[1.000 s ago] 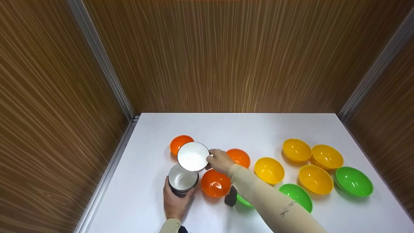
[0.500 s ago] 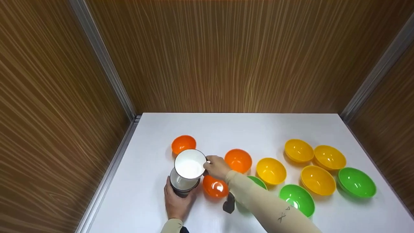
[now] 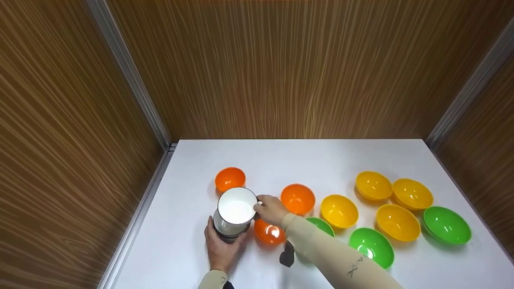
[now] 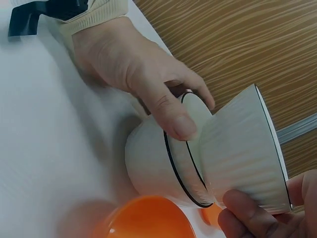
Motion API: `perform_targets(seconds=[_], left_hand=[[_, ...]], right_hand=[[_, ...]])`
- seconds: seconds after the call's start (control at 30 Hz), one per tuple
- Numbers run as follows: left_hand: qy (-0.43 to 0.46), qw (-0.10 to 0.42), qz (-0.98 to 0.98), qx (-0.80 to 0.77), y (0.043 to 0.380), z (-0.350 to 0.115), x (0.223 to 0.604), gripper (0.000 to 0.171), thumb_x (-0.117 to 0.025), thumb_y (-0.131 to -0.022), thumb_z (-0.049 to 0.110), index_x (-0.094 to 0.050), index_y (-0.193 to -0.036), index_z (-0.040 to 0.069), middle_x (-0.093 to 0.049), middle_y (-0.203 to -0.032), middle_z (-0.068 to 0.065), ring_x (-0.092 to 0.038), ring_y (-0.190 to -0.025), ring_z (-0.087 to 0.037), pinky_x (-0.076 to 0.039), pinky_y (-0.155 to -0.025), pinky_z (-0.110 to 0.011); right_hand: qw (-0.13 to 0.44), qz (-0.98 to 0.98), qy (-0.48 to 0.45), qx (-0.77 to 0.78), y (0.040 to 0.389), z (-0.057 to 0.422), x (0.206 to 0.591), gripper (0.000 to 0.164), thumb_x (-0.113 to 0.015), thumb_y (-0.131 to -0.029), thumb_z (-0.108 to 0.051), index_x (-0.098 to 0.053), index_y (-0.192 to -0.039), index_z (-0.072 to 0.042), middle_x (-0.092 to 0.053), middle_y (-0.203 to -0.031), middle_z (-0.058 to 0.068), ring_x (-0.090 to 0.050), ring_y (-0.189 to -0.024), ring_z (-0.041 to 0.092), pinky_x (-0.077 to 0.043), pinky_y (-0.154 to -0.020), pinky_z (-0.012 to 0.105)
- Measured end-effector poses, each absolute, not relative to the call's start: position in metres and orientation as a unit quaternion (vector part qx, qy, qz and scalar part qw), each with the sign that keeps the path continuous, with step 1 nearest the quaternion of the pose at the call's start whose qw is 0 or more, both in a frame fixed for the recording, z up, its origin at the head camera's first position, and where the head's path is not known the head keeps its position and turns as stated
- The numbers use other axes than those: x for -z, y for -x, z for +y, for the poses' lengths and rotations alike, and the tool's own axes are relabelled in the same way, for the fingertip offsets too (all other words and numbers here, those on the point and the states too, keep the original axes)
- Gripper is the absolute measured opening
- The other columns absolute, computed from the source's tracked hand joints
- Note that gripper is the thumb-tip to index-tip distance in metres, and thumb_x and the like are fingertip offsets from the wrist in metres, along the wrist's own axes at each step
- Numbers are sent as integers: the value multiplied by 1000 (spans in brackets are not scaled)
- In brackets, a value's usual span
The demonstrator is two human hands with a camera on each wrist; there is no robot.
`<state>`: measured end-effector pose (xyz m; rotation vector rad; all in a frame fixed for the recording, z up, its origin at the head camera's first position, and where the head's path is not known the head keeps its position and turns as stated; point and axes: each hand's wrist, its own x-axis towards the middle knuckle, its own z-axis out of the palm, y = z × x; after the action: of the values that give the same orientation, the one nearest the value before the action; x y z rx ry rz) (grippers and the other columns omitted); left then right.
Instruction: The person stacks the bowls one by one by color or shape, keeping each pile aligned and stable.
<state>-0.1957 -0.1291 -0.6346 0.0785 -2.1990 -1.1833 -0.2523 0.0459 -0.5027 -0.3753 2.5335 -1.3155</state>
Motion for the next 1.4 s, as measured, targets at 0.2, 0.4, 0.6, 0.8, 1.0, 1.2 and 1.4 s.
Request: perform_targets(seconds=[0.2, 0.4, 0.6, 0.8, 1.0, 1.2, 1.4], left_hand=[[-36, 315, -843, 434, 198, -133, 615, 119, -83, -50, 54, -24, -140, 3, -33, -132, -16, -35, -122, -29, -33, -100, -49], [-38, 304, -852, 425, 201, -138, 605, 117, -81, -49, 58, -29, -139, 5, -32, -133, -14, -33, -122, -27, -34, -99, -48], [-26, 298, -854, 426, 201, -138, 603, 116, -80, -49, 60, -32, -137, 5, -32, -132, -12, -34, -121, -24, -34, -100, -45], [-23, 305, -854, 420, 200, -141, 609, 115, -82, -47, 58, -34, -137, 5, -33, -130, -14, -35, -119, -26, -34, -99, -45], [-29, 298, -853, 429, 199, -142, 616, 114, -81, -49, 58, -33, -138, 6, -34, -129, -13, -35, -118, -24, -34, -99, -44], [-31, 298, -859, 416, 200, -143, 621, 112, -80, -50, 58, -34, -138, 6, -35, -127, -14, -37, -117, -25, -36, -98, -44], [-29, 298, -859, 415, 200, -146, 624, 113, -82, -50, 56, -34, -138, 4, -36, -127, -17, -38, -116, -27, -36, -97, -46]], right_hand=[[141, 876, 131, 442, 251, 42, 502, 33, -47, -88, -18, -59, -113, -2, -67, -77, 5, -65, -75, 23, -50, -72, 33], [141, 876, 137, 441, 248, 34, 503, 31, -47, -89, -16, -58, -114, 0, -64, -77, -1, -65, -74, 21, -51, -73, 32], [128, 887, 143, 421, 246, 31, 507, 31, -47, -89, -18, -59, -113, -1, -63, -75, -3, -61, -71, 15, -50, -71, 32], [125, 890, 144, 415, 243, 29, 515, 34, -48, -90, -18, -58, -117, -1, -64, -83, -1, -58, -74, 12, -50, -75, 32], [106, 899, 147, 399, 242, 27, 520, 37, -48, -91, -22, -58, -121, -3, -65, -96, 5, -58, -83, 16, -48, -82, 36], [100, 905, 146, 387, 243, 25, 526, 38, -46, -93, -26, -57, -124, -8, -61, -115, 4, -55, -104, 20, -42, -94, 39], [97, 903, 150, 390, 242, 23, 530, 42, -44, -95, -25, -50, -131, -4, -57, -121, 12, -51, -113, 26, -38, -99, 42]])
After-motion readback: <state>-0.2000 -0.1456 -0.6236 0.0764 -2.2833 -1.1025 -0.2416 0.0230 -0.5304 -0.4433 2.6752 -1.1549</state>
